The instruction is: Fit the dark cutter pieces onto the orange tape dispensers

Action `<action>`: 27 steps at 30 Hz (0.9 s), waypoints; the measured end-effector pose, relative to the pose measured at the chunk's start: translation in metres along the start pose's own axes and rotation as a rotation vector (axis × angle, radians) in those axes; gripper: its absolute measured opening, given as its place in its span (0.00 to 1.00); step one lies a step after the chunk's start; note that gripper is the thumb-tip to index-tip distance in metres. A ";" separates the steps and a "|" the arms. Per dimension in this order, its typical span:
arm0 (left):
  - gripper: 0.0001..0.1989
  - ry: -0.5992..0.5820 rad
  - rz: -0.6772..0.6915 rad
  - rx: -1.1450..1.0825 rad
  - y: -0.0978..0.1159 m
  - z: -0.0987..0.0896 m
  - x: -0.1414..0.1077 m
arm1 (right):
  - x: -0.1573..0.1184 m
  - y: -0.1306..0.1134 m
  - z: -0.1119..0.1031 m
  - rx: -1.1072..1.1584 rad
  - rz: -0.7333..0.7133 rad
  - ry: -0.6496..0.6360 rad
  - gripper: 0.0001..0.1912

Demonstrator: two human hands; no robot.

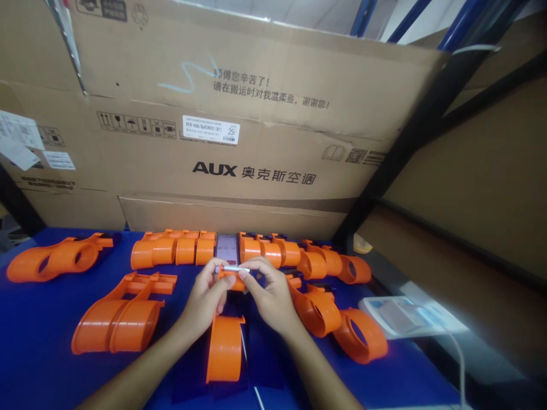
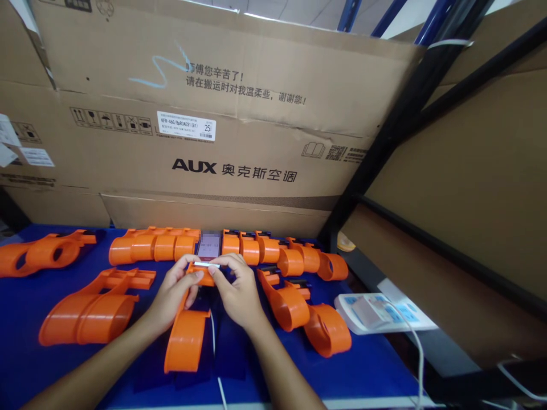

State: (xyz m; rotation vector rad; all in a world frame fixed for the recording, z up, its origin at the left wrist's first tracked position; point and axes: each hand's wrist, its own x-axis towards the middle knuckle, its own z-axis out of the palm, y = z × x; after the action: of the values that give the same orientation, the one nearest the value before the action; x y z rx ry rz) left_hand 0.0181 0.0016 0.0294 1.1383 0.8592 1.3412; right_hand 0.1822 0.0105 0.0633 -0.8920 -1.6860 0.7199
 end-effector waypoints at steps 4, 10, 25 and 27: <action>0.15 0.020 -0.021 0.001 0.001 -0.001 0.002 | 0.001 -0.001 -0.001 -0.017 -0.014 0.013 0.07; 0.16 0.052 -0.015 0.008 0.008 -0.003 0.003 | 0.002 0.005 -0.005 -0.030 -0.005 0.055 0.07; 0.14 0.131 -0.022 -0.105 0.014 -0.009 0.003 | 0.010 0.019 -0.023 0.028 0.065 0.267 0.10; 0.14 0.129 -0.035 -0.105 0.013 -0.009 0.003 | 0.009 0.022 -0.024 -0.079 0.047 0.199 0.10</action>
State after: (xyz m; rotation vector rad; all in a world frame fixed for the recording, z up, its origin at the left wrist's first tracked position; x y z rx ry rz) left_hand 0.0061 0.0040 0.0393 0.9596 0.8865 1.4263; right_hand 0.2080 0.0311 0.0562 -1.0276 -1.5294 0.5789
